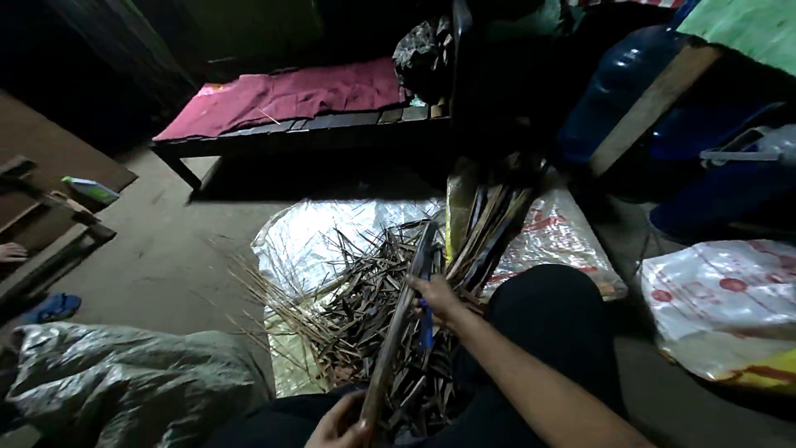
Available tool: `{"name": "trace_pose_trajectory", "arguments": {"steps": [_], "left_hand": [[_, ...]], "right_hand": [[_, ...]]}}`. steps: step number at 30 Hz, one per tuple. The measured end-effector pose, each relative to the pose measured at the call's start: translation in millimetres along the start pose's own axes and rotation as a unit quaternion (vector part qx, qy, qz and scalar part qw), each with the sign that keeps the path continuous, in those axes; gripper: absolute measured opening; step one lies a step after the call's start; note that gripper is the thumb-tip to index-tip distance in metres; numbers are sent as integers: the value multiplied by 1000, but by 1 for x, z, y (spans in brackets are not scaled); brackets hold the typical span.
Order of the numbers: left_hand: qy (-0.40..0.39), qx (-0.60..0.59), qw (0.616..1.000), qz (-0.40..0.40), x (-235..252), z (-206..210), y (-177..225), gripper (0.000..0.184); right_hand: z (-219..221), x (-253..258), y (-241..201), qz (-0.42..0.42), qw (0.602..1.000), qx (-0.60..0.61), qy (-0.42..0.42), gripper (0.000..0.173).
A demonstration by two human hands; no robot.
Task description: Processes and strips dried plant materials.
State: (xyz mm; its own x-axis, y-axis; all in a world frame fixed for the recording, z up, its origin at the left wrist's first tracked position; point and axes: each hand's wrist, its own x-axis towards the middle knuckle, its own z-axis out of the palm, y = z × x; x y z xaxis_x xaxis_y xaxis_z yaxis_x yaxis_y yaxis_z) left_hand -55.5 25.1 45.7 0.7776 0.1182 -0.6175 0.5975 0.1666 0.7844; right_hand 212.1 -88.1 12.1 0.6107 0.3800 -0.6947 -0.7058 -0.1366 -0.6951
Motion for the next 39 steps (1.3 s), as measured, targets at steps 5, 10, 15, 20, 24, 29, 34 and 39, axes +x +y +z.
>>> {"name": "trace_pose_trajectory", "arguments": {"steps": [5,10,15,20,24,29,34,39], "left_hand": [[56,-45,997,-7,38,16,37,29],[123,-20,991,-49,53,23,49,24],[129,-4,991,-42,53,28,33,26],[116,-40,992,-41,40,29,19,26],[94,-77,991,-55,25,26,9,26],[94,-91,989,-71,12,22,-5,28],[149,-99,979,-101,28,13,-4,27],[138,-103,979,-114,52,21,10,27]], "right_hand": [[23,-45,35,37,984,-111,-130,30],[-1,-38,39,-151,868,-416,-225,39],[14,-52,39,-174,765,-602,-150,30],[20,-41,46,-177,748,-637,-53,31],[17,-30,40,-148,734,-663,-30,34],[0,11,20,-77,774,-626,51,38],[11,-12,17,-32,807,-589,-16,34],[37,-69,56,-56,738,-647,-181,27]]}}
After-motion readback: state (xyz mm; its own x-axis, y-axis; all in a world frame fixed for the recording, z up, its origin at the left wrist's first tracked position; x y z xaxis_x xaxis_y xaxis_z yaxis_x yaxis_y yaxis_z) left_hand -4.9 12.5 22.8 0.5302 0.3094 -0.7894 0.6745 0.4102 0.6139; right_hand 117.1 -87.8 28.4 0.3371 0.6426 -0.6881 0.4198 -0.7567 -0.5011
